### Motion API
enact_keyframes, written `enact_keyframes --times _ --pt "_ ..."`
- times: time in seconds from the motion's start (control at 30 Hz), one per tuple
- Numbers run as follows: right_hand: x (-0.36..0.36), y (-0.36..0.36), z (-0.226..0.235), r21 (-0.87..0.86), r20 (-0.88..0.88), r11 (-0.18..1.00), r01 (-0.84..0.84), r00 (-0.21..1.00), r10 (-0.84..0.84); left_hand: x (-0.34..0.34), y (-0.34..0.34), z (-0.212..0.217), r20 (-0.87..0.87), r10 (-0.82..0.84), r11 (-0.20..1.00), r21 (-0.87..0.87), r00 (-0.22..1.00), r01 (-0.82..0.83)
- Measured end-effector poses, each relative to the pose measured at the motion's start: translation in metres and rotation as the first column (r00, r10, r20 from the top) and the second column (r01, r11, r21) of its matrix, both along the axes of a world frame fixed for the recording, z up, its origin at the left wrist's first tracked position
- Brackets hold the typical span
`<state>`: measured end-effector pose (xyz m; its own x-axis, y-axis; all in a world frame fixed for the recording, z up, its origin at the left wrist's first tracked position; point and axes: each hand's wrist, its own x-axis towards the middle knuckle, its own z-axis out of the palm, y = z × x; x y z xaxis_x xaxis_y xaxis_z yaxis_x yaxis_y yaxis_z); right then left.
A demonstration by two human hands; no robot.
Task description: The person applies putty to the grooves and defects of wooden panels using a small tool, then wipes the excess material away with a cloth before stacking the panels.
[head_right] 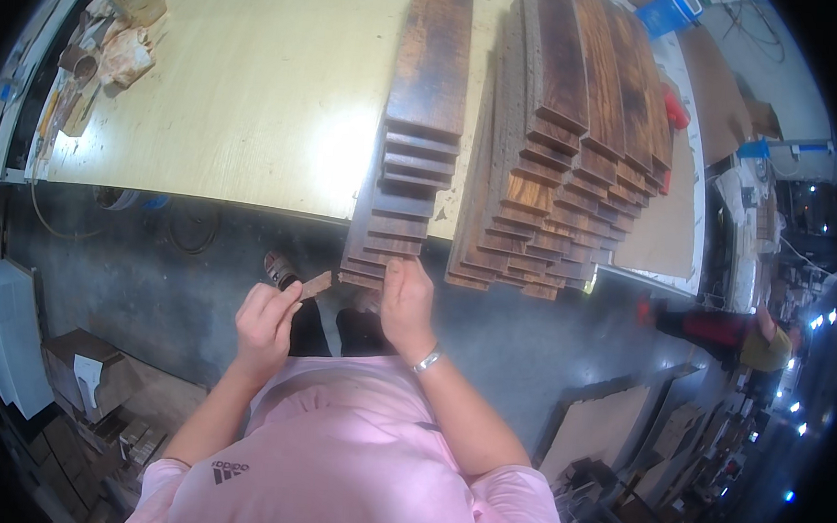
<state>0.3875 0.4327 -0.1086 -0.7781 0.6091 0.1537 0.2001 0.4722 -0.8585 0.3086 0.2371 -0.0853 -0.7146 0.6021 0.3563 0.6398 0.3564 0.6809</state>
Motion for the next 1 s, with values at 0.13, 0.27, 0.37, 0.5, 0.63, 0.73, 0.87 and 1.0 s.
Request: enact_keyframes --times 0.13,0.27,0.37,0.5,0.63,0.73,0.87,1.0 --pt "0.002 0.000 -0.001 -0.012 0.052 1.000 0.009 0.999 -0.008 -0.001 0.006 0.017 0.002 -0.055 0.998 0.019 0.998 0.055" --pt "-0.001 -0.002 0.001 -0.043 -0.017 0.999 0.023 1.000 -0.024 -0.002 0.010 0.017 0.007 -0.081 0.997 0.010 0.997 0.081" --pt "0.000 -0.001 0.000 -0.028 0.009 1.000 0.013 1.000 -0.013 -0.003 0.009 0.015 0.000 -0.059 0.998 -0.016 0.998 0.059" --pt "0.000 0.000 0.000 -0.008 0.006 1.000 0.012 1.000 -0.012 -0.003 0.003 0.010 -0.002 -0.033 0.999 -0.032 0.999 0.033" --pt "0.000 -0.001 -0.002 0.003 -0.005 1.000 0.017 1.000 -0.017 -0.003 -0.001 0.011 -0.018 -0.020 1.000 -0.023 1.000 0.019" --pt "-0.001 -0.002 -0.003 -0.012 -0.003 1.000 0.024 1.000 -0.024 -0.005 0.007 0.022 -0.010 -0.063 0.998 0.005 0.998 0.063" --pt "0.001 -0.001 -0.003 -0.012 0.013 1.000 0.013 1.000 -0.013 -0.007 0.013 0.024 -0.010 -0.087 0.996 -0.020 0.996 0.087" --pt "0.001 0.000 -0.002 -0.003 0.010 1.000 0.007 1.000 -0.007 -0.011 0.010 0.023 0.008 -0.043 0.998 -0.047 0.999 0.044"
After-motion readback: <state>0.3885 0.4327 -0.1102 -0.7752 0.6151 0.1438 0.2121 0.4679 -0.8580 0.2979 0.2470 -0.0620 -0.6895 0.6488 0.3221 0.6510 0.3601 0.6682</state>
